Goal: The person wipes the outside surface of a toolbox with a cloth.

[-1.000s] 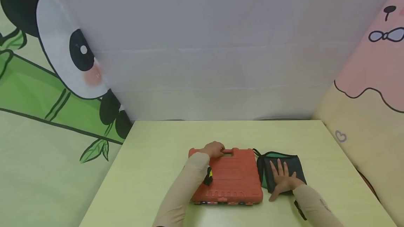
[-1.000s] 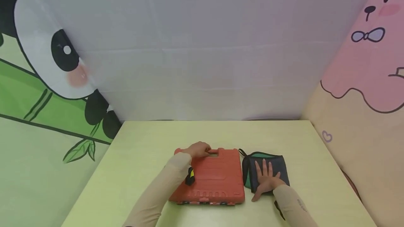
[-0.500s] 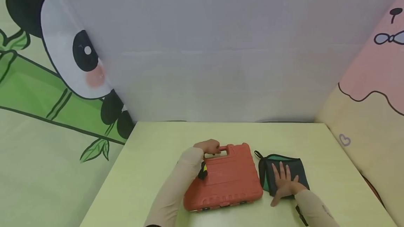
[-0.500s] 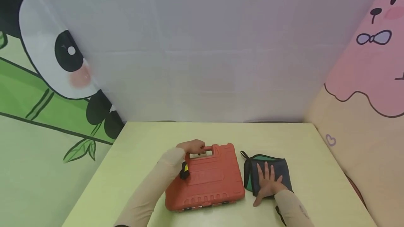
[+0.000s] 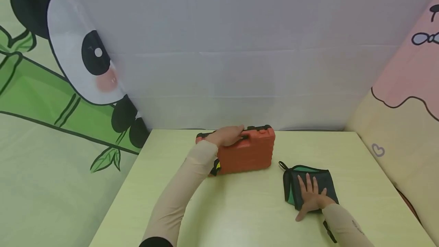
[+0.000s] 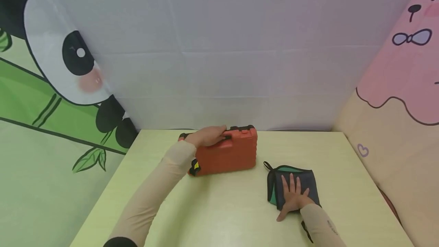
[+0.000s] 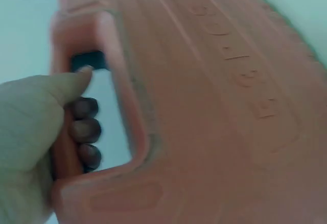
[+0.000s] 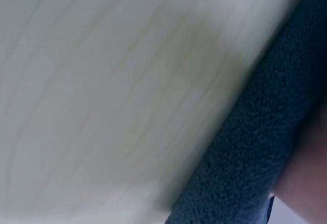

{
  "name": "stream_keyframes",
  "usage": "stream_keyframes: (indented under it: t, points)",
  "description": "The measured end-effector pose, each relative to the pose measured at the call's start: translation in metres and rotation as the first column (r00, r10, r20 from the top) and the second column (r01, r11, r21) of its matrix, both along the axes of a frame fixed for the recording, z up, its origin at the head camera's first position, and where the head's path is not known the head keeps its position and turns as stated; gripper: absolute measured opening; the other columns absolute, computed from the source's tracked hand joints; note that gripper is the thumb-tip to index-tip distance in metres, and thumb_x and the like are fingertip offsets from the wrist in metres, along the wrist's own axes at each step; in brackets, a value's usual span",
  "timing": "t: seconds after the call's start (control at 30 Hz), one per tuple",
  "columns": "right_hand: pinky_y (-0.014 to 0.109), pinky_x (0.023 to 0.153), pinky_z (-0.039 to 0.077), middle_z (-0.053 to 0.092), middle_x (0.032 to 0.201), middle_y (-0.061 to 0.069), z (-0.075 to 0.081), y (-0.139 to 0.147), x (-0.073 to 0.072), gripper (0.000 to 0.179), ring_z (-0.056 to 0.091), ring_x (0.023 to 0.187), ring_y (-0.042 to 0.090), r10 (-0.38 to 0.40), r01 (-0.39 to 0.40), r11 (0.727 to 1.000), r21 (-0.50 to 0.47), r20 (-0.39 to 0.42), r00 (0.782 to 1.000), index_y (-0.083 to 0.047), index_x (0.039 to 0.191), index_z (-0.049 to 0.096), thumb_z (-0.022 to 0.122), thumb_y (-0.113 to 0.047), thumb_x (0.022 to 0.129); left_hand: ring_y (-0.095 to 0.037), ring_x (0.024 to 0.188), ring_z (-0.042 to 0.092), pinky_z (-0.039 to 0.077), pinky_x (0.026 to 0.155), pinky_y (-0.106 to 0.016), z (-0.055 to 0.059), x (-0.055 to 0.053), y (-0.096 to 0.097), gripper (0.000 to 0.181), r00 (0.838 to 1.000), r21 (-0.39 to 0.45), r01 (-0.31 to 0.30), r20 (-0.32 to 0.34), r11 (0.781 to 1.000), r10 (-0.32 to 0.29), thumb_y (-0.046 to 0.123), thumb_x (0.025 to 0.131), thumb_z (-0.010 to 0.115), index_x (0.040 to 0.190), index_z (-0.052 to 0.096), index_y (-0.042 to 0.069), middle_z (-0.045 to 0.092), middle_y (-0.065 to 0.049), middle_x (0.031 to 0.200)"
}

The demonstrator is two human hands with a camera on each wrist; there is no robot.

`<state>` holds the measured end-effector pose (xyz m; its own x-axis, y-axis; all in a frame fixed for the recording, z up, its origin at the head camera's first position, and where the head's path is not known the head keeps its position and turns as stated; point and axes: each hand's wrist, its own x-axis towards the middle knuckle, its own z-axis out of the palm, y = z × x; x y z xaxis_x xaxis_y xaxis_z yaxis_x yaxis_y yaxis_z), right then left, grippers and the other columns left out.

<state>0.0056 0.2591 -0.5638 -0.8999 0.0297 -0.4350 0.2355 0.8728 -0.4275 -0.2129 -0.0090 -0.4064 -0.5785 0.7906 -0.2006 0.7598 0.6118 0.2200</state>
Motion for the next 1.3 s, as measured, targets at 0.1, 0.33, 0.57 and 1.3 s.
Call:
stream_keyframes:
  t: [0.1, 0.33, 0.57, 1.3]
  points:
    - [0.077, 0.087, -0.018, -0.026, 0.143, 0.032, 0.001, -0.001, -0.001, 0.148, -0.024, 0.129, 0.054, 0.002, -0.002, 1.0, -0.004, 0.008, 1.0, 0.0, 0.144, -0.008, 0.089, -0.045, 0.042, -0.016, 0.088, 0.052, 0.04, 0.077, -0.031, -0.001, 0.004, 0.0, 0.018, 0.999, 0.014, 0.018, -0.05, 1.0, -0.017, 0.029, 0.102, 0.026, 0.094, 0.037, 0.017, 0.053, 0.001, 0.091]
    - [0.077, 0.085, -0.021, -0.029, 0.142, 0.031, -0.004, 0.003, 0.001, 0.151, -0.026, 0.128, 0.053, -0.007, 0.007, 1.0, -0.028, 0.003, 1.0, -0.002, 0.144, -0.011, 0.088, -0.049, 0.04, -0.012, 0.062, 0.047, 0.041, 0.06, -0.026, -0.012, 0.022, -0.001, 0.014, 0.941, -0.01, 0.092, -0.325, 0.996, -0.09, 0.026, 0.098, 0.037, 0.094, 0.042, 0.013, 0.043, 0.004, 0.065]
    - [0.076, 0.083, -0.023, -0.03, 0.142, 0.031, -0.008, 0.004, 0.003, 0.152, -0.027, 0.128, 0.053, -0.006, 0.004, 0.999, -0.053, -0.024, 1.0, -0.003, 0.143, -0.012, 0.088, -0.05, 0.039, -0.009, 0.053, 0.038, 0.031, 0.047, -0.023, -0.021, 0.059, -0.006, 0.022, 0.927, -0.021, 0.02, -0.375, 1.0, -0.026, 0.035, 0.091, 0.046, 0.082, 0.05, 0.015, 0.04, 0.007, 0.058]
    - [0.076, 0.083, -0.024, -0.03, 0.142, 0.031, -0.013, -0.009, 0.012, 0.154, -0.028, 0.128, 0.053, -0.028, 0.026, 0.999, -0.043, -0.05, 0.998, -0.004, 0.143, -0.012, 0.087, -0.054, 0.036, -0.013, 0.048, 0.049, 0.04, 0.041, -0.03, -0.105, 0.146, -0.029, 0.028, 0.912, -0.051, -0.138, -0.395, 0.989, 0.107, 0.043, 0.082, 0.061, 0.072, 0.059, 0.017, 0.05, 0.004, 0.054]
